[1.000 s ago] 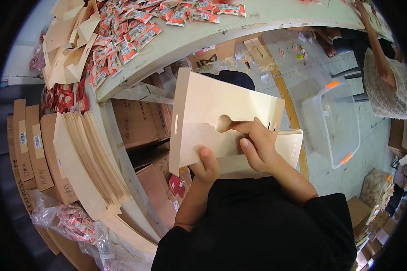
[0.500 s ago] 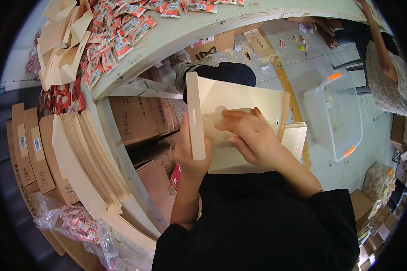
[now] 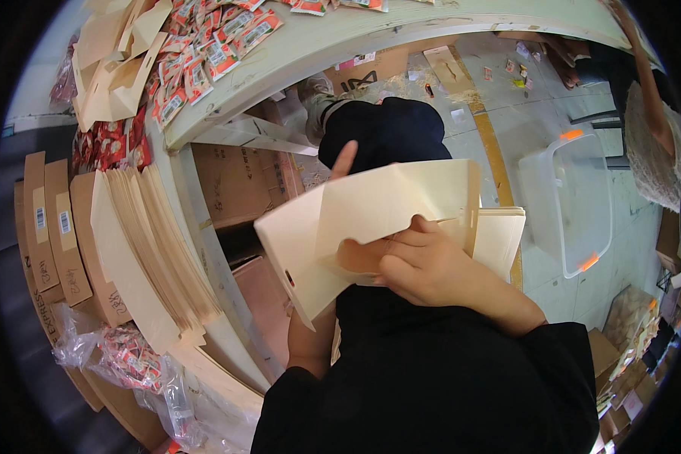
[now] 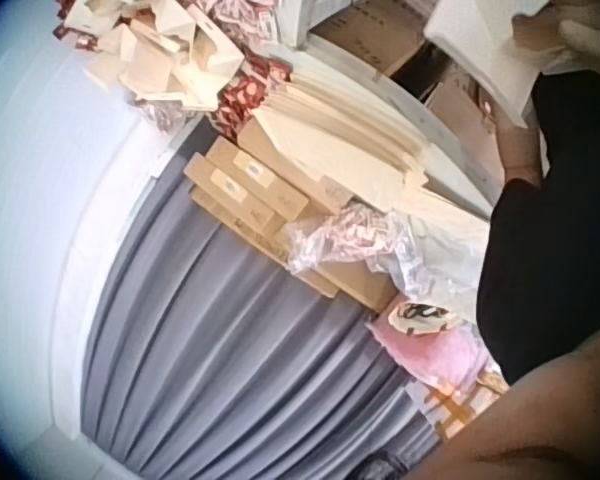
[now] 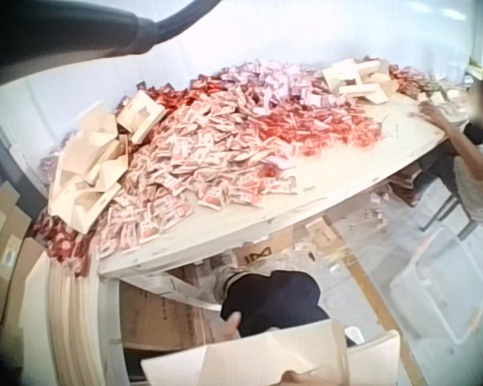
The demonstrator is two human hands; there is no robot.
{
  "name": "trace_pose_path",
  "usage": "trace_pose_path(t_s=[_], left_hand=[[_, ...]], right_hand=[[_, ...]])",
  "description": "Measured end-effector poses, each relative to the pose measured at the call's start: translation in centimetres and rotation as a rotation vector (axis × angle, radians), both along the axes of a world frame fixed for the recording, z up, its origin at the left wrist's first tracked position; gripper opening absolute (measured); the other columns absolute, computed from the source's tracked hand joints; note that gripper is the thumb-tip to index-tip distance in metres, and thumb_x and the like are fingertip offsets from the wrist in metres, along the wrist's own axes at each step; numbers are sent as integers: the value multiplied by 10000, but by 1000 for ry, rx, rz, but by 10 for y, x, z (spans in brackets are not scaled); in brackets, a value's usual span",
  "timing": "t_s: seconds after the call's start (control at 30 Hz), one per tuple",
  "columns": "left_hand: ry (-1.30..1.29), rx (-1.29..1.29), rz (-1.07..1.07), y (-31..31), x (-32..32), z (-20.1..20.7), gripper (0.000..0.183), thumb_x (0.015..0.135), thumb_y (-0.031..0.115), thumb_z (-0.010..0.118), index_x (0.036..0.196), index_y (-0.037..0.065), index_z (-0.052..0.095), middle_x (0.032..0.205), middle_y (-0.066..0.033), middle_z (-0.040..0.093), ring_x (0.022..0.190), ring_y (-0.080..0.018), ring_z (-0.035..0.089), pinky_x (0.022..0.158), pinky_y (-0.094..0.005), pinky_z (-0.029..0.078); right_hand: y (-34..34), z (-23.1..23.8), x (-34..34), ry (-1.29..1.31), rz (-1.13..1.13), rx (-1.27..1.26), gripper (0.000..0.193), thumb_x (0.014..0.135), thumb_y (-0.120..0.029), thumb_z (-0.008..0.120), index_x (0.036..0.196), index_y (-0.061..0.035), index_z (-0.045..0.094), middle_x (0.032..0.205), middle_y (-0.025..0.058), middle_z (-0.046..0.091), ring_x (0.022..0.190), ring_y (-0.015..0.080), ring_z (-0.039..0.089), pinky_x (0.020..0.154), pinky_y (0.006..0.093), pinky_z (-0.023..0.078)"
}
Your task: The person assembles cardboard gift boxes by folding the pre-cut flaps and sides together by hand, handling the boxes one at a time from a stack.
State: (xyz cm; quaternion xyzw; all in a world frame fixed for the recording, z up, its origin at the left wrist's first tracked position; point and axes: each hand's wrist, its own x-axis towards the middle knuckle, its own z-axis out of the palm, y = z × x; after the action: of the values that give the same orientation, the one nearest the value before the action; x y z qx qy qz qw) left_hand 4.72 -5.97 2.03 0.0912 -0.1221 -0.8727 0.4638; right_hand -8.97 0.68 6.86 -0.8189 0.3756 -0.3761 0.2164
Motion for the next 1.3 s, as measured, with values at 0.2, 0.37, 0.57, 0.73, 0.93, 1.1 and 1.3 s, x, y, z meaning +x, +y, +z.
trace_pose_path(t_s=[0.2, 0.37, 0.57, 0.73, 0.93, 1.1, 1.3], left_hand=[[18, 0, 28, 11, -3, -13, 820, 631, 264, 665, 1267, 38, 198, 1198, -159, 405, 1085, -263, 452, 870, -323, 404], [-5, -32, 36, 17, 7, -13, 794, 635, 307, 660, 1242, 47, 220, 1170, -149, 417, 1072, -255, 457, 868, -320, 405], [-40, -65, 21, 16, 5, -10, 765, 639, 359, 654, 1212, 59, 246, 1137, -138, 431, 1056, -244, 463, 865, -315, 406], [-66, -86, 22, 17, 6, -9, 745, 642, 402, 649, 1188, 68, 267, 1109, -128, 442, 1043, -236, 468, 863, -312, 407], [-122, -125, 41, 21, 9, -7, 724, 646, 454, 643, 1158, 79, 293, 1076, -117, 456, 1027, -226, 473, 860, -308, 408], [-299, -173, 165, 20, 2, 13, 624, 676, 539, 607, 1023, 102, 327, 985, -96, 466, 958, -205, 491, 821, -309, 429], [-339, -261, 264, 8, 10, 12, 520, 725, 362, 621, 1066, 109, 323, 1026, -94, 481, 951, -212, 505, 811, -331, 442]], right_hand=[[2, 1, 3, 46, 79, 153, 254, 687, -248, 638, 835, -73, 527, 801, 48, 550, 728, 219, 535, 700, 346, 385], [0, 1, 6, 73, 89, 243, 361, 695, -285, 638, 984, -91, 542, 848, 55, 546, 800, 220, 529, 744, 368, 373], [0, 2, 12, 97, -37, 184, 436, 702, -326, 637, 1077, -139, 514, 914, 77, 531, 844, 254, 535, 852, 429, 333], [3, 12, 17, 206, -93, 289, 392, 696, -342, 641, 1029, -178, 515, 936, 143, 529, 889, 302, 534, 930, 473, 280], [7, 17, 19, 299, -207, 225, 345, 687, -318, 645, 982, -181, 529, 920, 166, 529, 876, 292, 546, 935, 498, 277], [6, 20, 12, 342, -144, 247, 410, 690, -246, 627, 1071, -142, 518, 893, 189, 554, 914, 292, 556, 911, 465, 311], [9, 21, -26, -188, -307, -22, 600, 605, -128, 710, 1111, 47, 441, 1015, 205, 550, 939, 306, 549, 830, 390, 419]])
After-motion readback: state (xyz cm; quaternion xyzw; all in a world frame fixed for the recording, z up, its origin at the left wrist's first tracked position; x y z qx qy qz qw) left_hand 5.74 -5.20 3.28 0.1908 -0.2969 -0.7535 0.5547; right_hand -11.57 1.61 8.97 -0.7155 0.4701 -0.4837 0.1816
